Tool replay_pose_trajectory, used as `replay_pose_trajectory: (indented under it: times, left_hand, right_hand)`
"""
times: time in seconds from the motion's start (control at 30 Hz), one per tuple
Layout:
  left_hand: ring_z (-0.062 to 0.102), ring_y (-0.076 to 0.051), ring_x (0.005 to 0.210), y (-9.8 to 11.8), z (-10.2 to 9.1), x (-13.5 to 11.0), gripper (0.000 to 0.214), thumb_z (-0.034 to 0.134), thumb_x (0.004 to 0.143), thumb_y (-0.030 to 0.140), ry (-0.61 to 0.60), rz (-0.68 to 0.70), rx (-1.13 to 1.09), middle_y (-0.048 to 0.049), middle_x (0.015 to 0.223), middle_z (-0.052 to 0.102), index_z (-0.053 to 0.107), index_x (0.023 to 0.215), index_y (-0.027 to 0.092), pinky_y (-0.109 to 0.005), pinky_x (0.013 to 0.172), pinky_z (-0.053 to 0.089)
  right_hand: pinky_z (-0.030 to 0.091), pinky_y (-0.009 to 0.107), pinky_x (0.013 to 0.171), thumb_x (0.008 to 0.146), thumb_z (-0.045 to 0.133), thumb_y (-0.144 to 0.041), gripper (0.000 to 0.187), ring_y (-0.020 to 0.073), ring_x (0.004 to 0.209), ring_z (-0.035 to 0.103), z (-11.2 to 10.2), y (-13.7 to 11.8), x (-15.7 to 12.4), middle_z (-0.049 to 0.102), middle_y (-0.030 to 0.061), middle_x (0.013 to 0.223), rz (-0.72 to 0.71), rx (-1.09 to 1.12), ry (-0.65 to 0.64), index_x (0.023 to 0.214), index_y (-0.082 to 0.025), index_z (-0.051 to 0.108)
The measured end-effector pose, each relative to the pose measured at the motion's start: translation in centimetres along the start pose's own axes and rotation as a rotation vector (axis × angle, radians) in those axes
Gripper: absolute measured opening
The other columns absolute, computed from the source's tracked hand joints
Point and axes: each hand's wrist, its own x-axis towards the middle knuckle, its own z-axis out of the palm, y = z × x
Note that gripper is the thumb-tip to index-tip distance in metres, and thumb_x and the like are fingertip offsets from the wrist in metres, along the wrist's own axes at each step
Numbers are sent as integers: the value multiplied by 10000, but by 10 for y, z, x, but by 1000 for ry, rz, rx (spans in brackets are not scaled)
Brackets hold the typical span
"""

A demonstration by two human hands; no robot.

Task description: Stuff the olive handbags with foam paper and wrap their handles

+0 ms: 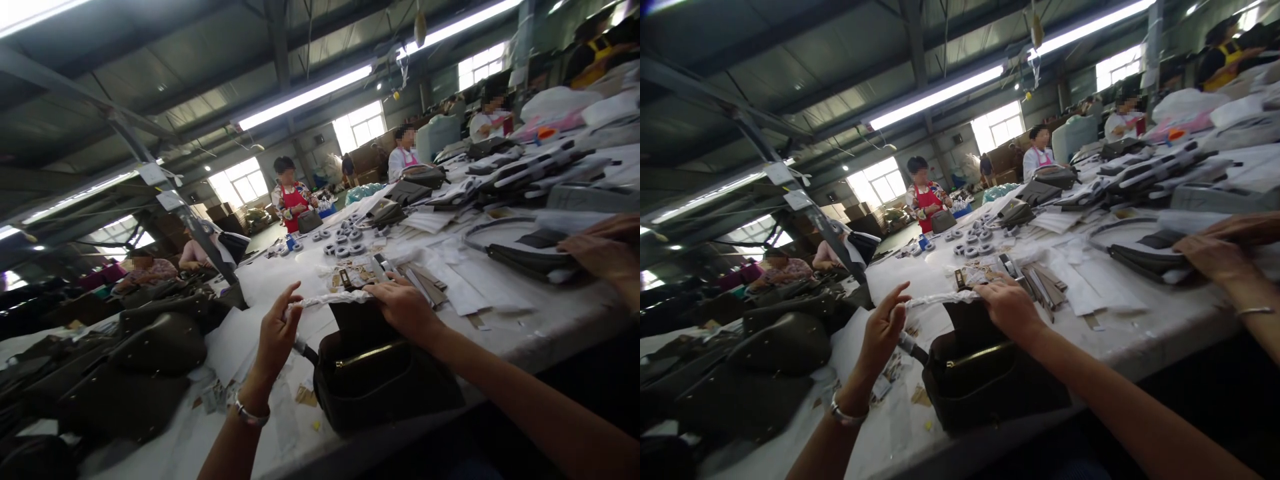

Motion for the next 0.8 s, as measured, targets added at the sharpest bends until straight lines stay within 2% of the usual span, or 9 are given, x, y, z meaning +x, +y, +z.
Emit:
replay_pose_trajectory:
  times: [0.07,0.17,0.27,0.33,0.37,0.43,0.53,0.67,0.8]
  left_hand:
    - [446,-82,573,-5,3,-1,564,512,946,557,-5,28,-54,-59,1046,674,522,1388,208,-226,572,420]
    - [469,-86,597,-6,10,-2,571,520,943,552,3,39,-154,-81,1081,669,527,1382,187,-225,580,433]
    - [570,-118,702,1,18,-2,541,528,942,544,27,48,-133,-81,1103,676,555,1357,199,-250,684,484]
    - [632,-165,858,9,22,-1,513,532,941,535,31,93,-88,-79,1128,686,573,1337,211,-285,807,500]
    - [640,-186,932,13,24,-1,502,534,941,530,28,121,-71,-81,1146,688,581,1327,212,-299,856,495]
    - [639,-195,963,17,26,-1,494,539,941,522,26,158,-52,-85,1166,689,586,1321,210,-297,865,493]
    - [574,-117,691,16,23,-4,490,544,945,511,45,144,-70,-65,1093,697,570,1337,218,-232,665,475]
    - [393,-64,544,9,17,-9,446,516,964,509,116,81,-187,-36,1055,673,574,1322,249,-193,514,385]
    - [409,-70,601,-3,19,-16,486,473,973,544,162,-18,-357,-66,1170,623,542,1355,252,-189,530,405]
  right_hand:
    - [367,473,1148,879,485,-64,375,222,1001,707,-5,17,-18,753,61,1096,43,0,9,1152,-221,687]
    - [441,493,1086,925,518,-190,414,270,1143,645,-18,25,-34,686,88,1252,121,8,24,1335,-212,579]
    - [447,497,1084,910,622,-363,688,312,1317,503,-31,4,-27,520,137,1453,62,8,74,1514,-177,349]
    - [375,496,1145,915,633,-373,726,297,1363,452,-35,-16,-10,475,124,1495,-52,8,101,1534,-193,297]
    - [356,489,1158,931,617,-356,685,286,1346,474,-36,-25,-1,502,112,1475,-100,9,105,1526,-204,313]
    - [418,449,1107,958,570,-284,535,265,1227,580,-34,-32,15,616,88,1356,-133,10,84,1467,-220,419]
    - [531,374,925,944,510,-163,365,248,1037,677,-29,-17,19,713,65,1181,-60,10,-11,1292,-232,597]
    - [540,370,858,955,464,-225,285,259,1003,690,-24,23,-17,725,62,1134,108,92,-124,1176,-241,644]
    - [551,342,816,1009,378,-444,353,249,955,704,-21,36,-55,744,37,1048,327,344,-203,1143,-259,646]
